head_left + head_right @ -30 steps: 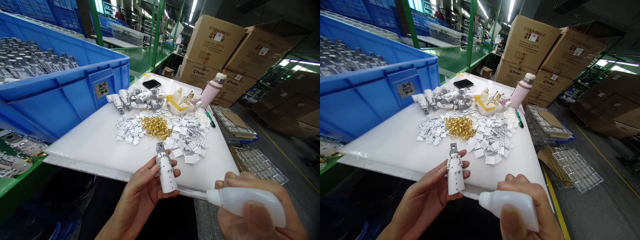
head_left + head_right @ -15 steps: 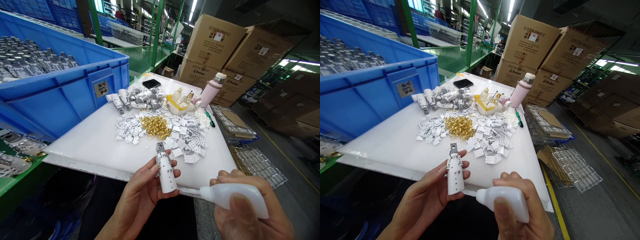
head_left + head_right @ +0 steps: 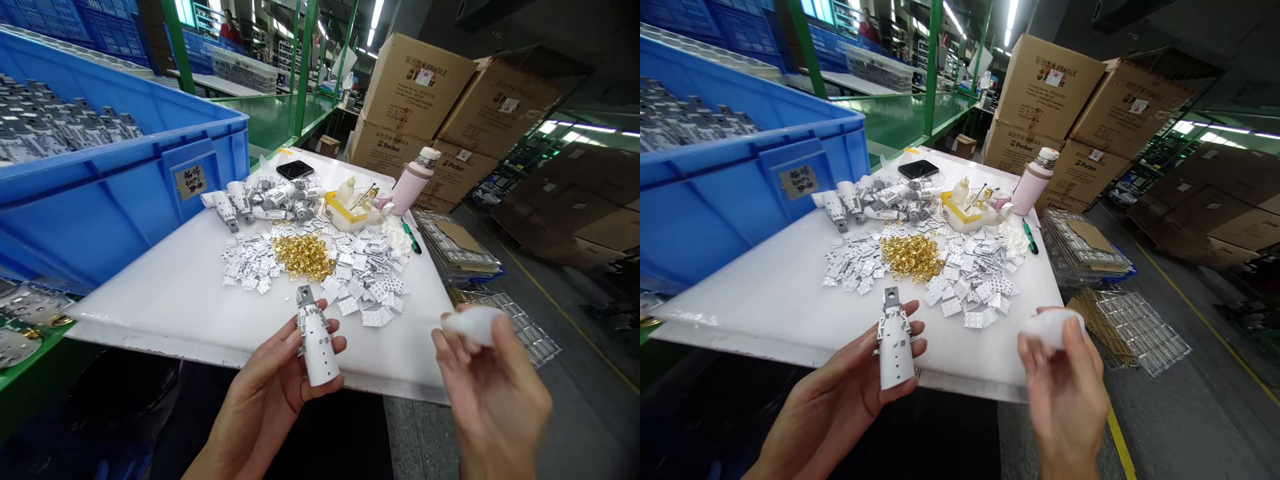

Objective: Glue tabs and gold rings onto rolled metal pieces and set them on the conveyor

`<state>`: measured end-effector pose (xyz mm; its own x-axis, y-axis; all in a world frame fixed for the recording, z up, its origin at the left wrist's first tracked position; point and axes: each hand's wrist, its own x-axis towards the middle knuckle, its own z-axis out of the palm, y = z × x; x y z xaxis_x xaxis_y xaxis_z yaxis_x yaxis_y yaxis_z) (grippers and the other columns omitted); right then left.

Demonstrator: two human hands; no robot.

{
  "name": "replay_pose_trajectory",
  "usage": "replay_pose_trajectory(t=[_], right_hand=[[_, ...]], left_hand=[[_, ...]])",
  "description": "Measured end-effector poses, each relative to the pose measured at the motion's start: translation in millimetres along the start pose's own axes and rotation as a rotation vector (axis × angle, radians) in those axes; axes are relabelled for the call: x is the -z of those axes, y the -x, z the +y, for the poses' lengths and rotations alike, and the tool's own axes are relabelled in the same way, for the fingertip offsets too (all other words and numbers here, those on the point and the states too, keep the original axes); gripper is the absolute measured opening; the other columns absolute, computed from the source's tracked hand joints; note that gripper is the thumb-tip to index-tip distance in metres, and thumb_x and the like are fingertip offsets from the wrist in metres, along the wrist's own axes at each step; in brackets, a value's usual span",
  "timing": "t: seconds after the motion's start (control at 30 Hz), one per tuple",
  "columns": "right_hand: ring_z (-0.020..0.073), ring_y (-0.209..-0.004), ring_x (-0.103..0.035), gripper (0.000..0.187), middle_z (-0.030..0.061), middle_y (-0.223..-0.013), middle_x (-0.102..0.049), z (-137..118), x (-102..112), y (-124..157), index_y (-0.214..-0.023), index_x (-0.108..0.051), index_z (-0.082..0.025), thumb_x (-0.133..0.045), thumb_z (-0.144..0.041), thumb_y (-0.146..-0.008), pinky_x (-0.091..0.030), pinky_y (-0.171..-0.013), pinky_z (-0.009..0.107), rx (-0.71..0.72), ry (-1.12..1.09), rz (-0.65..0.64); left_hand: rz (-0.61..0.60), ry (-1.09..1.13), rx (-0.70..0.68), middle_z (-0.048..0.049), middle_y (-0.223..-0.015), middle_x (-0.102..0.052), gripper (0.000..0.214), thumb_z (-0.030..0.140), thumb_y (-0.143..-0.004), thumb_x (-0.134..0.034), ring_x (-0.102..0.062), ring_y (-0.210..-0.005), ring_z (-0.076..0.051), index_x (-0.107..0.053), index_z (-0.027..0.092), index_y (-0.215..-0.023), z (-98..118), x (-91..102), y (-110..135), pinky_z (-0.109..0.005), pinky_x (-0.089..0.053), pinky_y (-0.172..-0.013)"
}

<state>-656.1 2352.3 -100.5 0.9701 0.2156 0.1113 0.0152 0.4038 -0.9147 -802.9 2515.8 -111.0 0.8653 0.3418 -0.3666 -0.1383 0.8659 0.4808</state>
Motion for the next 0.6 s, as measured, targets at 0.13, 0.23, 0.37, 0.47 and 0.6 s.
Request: replay_pose_trajectory(t=[0.13, 0.23, 0.37, 0.47, 0.6], right_hand=[[0.017, -0.08, -0.061, 0.029, 0.0049, -0.085, -0.065, 13, 44, -48, -0.089, -0.063, -0.018, -0.073, -0.037, -0.071, -0.051, -0.071, 0.03, -0.121, 0.242, -0.069], [0.0185, -0.075, -0.057, 0.036, 0.0054, -0.085, -0.064, 27, 64, -73, -0.092, -0.06, -0.017, -0.064, -0.049, -0.075, -0.046, -0.069, 0.032, 0.148, 0.867, -0.107], [0.0163, -0.058, -0.045, 0.027, 0.0004, -0.064, -0.054, 36, 66, -87, -0.075, -0.06, -0.018, -0.067, -0.044, -0.072, -0.036, -0.061, 0.033, 0.266, 1.197, -0.094], [0.0168, -0.063, -0.047, 0.029, 0.0025, -0.076, -0.057, 34, 61, -77, -0.091, -0.06, -0.016, -0.066, -0.039, -0.076, -0.038, -0.064, 0.033, 0.329, 1.25, -0.056], [0.0159, -0.068, -0.05, 0.018, 0.004, -0.084, -0.058, 28, 49, -42, -0.102, -0.059, -0.017, -0.06, -0.027, -0.087, -0.042, -0.065, 0.031, 0.746, 1.22, 0.034]], left_hand=[[0.074, -0.051, -0.031, -0.0168, -0.126, -0.063, 0.038, 0.016, -0.089, -0.054, -0.061, -0.113, -0.032, -0.056, 0.016, -0.127, 8, -0.7, 1, -0.038, -0.061, -0.077], [0.098, -0.071, -0.043, -0.0152, -0.128, -0.062, 0.038, 0.015, -0.089, -0.053, -0.058, -0.116, -0.033, -0.055, 0.016, -0.126, 12, -2.3, 1, -0.038, -0.061, -0.079], [0.122, -0.085, -0.02, -0.0147, -0.124, -0.065, 0.041, 0.012, -0.089, -0.051, -0.06, -0.113, -0.032, -0.049, 0.016, -0.13, 14, -6.5, 0, -0.035, -0.062, -0.076], [0.135, -0.073, -0.025, -0.0149, -0.122, -0.066, 0.042, 0.012, -0.09, -0.047, -0.061, -0.112, -0.031, -0.044, 0.015, -0.132, 15, -10.5, 2, -0.033, -0.062, -0.076], [0.168, -0.073, -0.043, -0.0148, -0.124, -0.065, 0.042, 0.015, -0.091, -0.045, -0.06, -0.113, -0.031, -0.042, 0.015, -0.132, 17, -14.8, 4, -0.034, -0.061, -0.079]])
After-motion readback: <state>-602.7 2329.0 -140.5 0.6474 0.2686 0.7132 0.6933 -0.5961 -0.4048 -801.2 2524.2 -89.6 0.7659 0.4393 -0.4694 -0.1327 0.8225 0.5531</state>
